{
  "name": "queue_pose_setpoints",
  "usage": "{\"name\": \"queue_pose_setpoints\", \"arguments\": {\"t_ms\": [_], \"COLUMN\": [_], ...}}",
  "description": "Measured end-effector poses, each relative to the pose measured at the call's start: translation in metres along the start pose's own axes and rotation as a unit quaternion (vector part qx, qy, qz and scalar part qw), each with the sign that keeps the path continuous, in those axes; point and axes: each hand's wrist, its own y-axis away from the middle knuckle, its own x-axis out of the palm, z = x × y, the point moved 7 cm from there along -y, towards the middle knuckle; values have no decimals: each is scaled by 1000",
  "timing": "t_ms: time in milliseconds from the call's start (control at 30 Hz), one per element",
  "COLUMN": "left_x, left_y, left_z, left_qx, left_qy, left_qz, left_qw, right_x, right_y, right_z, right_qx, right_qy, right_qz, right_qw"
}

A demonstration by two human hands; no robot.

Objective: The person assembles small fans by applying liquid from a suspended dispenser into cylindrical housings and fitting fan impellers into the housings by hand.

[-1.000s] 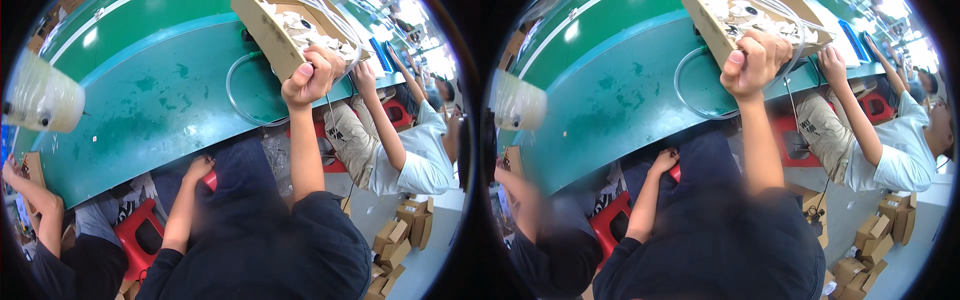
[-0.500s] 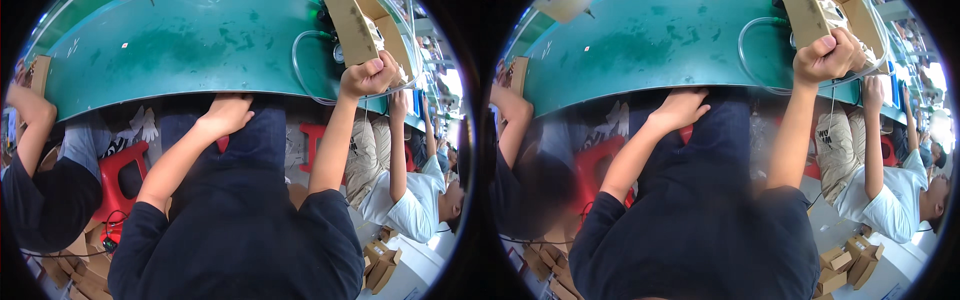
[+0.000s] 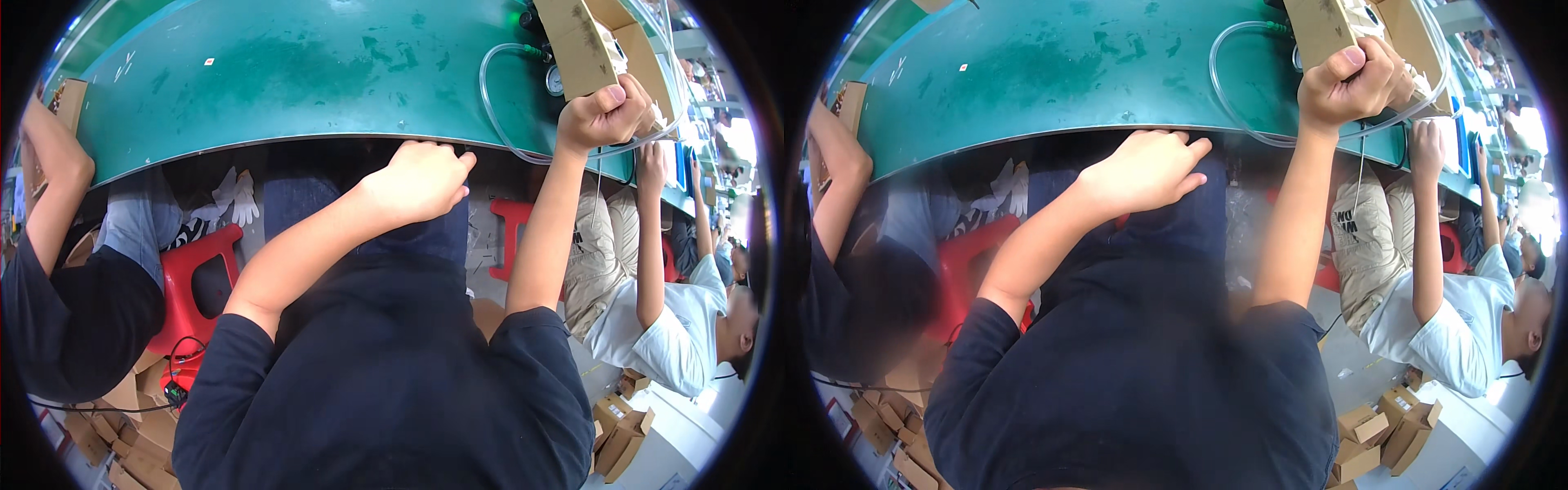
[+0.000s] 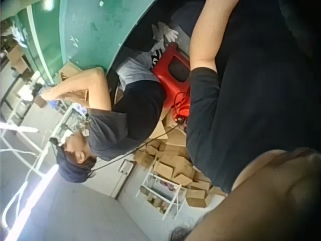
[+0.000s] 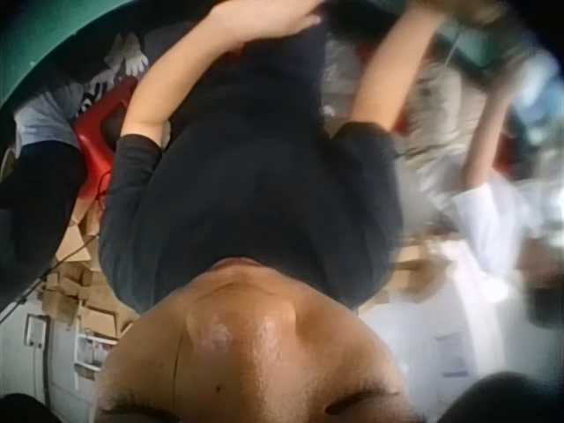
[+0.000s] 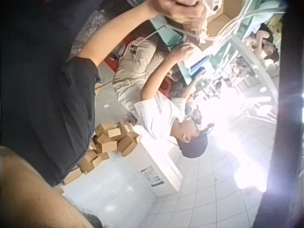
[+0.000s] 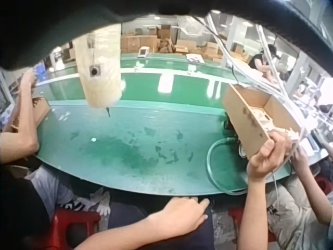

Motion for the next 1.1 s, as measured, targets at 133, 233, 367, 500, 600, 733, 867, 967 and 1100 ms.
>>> {"name": "queue_pose_setpoints", "arguments": {"t_ms": [133, 233, 367, 500, 600, 733, 867, 967, 1100], "left_x": [-3, -2, -8, -12, -11, -21, -33, -37, -37], "left_y": [0, 2, 6, 11, 14, 18, 21, 22, 26], "left_z": [-5, -8, -21, -38, -50, -61, -73, -74, -78], "left_qx": [9, 16, 42, 94, 120, 172, 260, 281, 301], "left_qy": [-17, -26, -38, -16, -57, -156, -132, -151, -166], "left_qz": [3, 22, 16, 41, 55, -45, -135, -217, -280], "left_qw": [1000, 999, 998, 995, 990, 972, 947, 922, 896], "right_x": [1, 1, 0, 1, 0, 1, 1, 0, 0], "right_y": [-1, 0, 0, 1, 1, 2, 3, 3, 5], "right_z": [1, 1, -1, -2, -2, -5, -5, -6, -7], "right_qx": [5, -6, -5, 4, -8, -16, -27, -36, -41], "right_qy": [7, 9, -1, -12, 1, -1, 1, 5, 3], "right_qz": [-2, -5, -15, -17, -9, -18, -29, -34, -41], "right_qw": [1000, 1000, 1000, 1000, 1000, 1000, 999, 999, 998]}}
